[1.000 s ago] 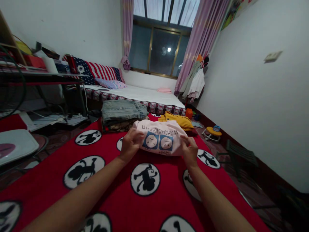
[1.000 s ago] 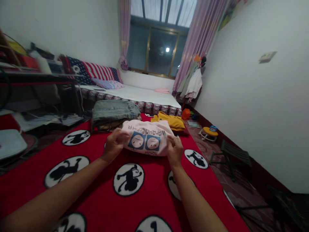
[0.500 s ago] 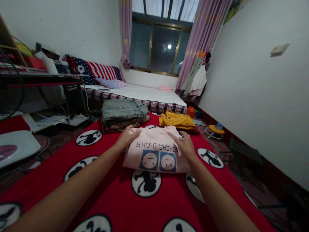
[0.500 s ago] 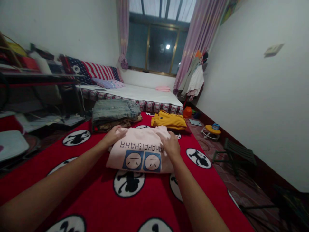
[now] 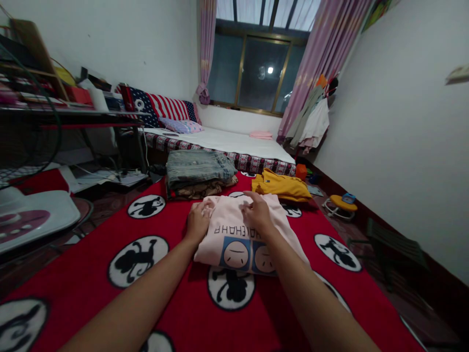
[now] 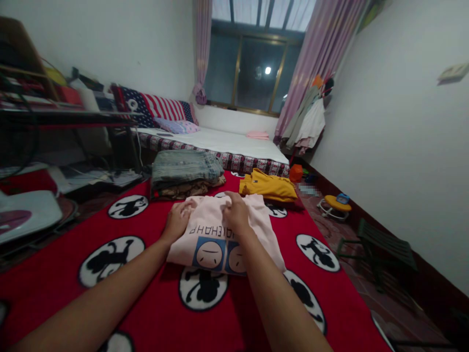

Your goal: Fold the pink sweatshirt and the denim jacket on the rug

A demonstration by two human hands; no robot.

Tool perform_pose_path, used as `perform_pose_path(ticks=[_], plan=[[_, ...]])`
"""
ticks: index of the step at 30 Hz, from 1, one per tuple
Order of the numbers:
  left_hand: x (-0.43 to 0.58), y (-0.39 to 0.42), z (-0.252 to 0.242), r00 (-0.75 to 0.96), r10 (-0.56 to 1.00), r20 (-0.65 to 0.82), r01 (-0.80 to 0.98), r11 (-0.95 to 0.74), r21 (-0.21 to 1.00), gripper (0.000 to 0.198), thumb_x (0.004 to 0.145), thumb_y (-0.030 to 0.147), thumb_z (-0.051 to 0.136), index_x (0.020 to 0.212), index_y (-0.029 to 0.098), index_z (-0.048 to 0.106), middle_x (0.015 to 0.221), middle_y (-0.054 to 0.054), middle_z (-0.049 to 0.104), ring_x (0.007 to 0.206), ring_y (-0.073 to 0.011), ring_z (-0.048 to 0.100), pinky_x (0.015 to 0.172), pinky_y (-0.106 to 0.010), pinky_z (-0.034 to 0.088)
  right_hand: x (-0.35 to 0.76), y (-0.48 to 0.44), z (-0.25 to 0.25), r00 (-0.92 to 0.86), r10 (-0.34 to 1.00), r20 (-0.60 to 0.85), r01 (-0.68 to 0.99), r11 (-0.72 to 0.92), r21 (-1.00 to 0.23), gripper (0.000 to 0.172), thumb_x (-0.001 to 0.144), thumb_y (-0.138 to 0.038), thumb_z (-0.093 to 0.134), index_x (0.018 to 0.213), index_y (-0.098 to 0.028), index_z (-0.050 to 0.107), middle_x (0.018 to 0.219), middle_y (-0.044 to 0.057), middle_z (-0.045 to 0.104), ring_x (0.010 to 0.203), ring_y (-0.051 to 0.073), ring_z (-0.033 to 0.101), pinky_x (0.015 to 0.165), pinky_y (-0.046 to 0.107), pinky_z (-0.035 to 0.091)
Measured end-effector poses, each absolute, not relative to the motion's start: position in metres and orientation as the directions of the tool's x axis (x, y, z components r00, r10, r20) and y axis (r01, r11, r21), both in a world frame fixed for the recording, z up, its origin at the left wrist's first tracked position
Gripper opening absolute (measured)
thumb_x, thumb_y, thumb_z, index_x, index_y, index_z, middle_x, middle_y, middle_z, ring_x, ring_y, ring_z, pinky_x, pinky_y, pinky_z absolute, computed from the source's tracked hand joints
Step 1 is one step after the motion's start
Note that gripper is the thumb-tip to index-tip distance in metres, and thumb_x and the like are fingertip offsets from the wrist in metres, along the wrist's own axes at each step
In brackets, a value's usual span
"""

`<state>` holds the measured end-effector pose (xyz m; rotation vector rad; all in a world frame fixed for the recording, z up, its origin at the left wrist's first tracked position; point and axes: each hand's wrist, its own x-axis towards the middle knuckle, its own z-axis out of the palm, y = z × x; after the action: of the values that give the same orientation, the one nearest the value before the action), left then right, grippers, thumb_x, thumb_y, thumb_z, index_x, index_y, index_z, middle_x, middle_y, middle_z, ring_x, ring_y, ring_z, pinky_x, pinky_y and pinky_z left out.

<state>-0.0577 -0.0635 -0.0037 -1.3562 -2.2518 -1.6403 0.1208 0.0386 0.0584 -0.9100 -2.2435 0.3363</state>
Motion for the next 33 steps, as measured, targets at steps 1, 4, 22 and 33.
perform_pose_path(ticks=[1,4,22,33], plan=[[-0.06,-0.064,-0.004,-0.617,0.617,0.489,0.642,0.035,0.766,0.031,0.083,0.02,0.051,0.109,0.016,0.068,0.106,-0.012,0.064,0.102,-0.025,0.061,0.095,-0.038,0.047,0.11,0.037,0.06,-0.57,0.686,0.453,0.527,0.728,-0.44,0.059,0.079,-0.015,0.058,0.137,-0.024,0.049,0.132,0.009,0.056,0.104,0.02,0.061,0.087,0.031,0.048],[-0.063,-0.065,-0.005,-0.633,0.606,0.482,0.57,-0.056,0.82,0.033,0.082,0.022,0.055,0.113,0.015,0.064,0.111,-0.012,0.066,0.106,-0.0242,0.061,0.096,-0.037,0.047,0.087,0.031,0.063,-0.727,0.637,0.255,0.57,0.768,-0.294,0.093,0.07,-0.016,0.07,0.151,-0.03,0.026,0.139,0.012,0.048,0.109,0.026,0.06,0.087,0.034,0.047],[-0.077,-0.05,0.04,-0.577,0.817,0.009,-0.188,-0.144,0.972,0.037,0.058,0.031,0.073,0.09,0.014,0.068,0.084,-0.008,0.073,0.07,-0.0188,0.067,0.063,-0.027,0.05,0.114,0.01,0.048,0.118,0.624,0.772,0.142,0.759,-0.635,0.005,0.085,-0.025,0.045,0.088,-0.022,0.048,0.109,0.009,0.052,0.111,0.022,0.051,0.095,0.037,0.043],[-0.061,-0.052,0.037,-0.148,0.983,-0.107,-0.439,0.031,0.898,0.069,0.08,0.073,0.045,0.096,0.011,0.07,0.087,-0.016,0.073,0.086,-0.0301,0.07,0.075,-0.04,0.056,0.095,0.007,0.047,-0.565,0.67,0.481,-0.044,0.557,-0.829,0.051,0.08,-0.018,0.053,0.13,-0.024,0.043,0.114,0.007,0.062,0.1,0.018,0.063,0.083,0.033,0.054]])
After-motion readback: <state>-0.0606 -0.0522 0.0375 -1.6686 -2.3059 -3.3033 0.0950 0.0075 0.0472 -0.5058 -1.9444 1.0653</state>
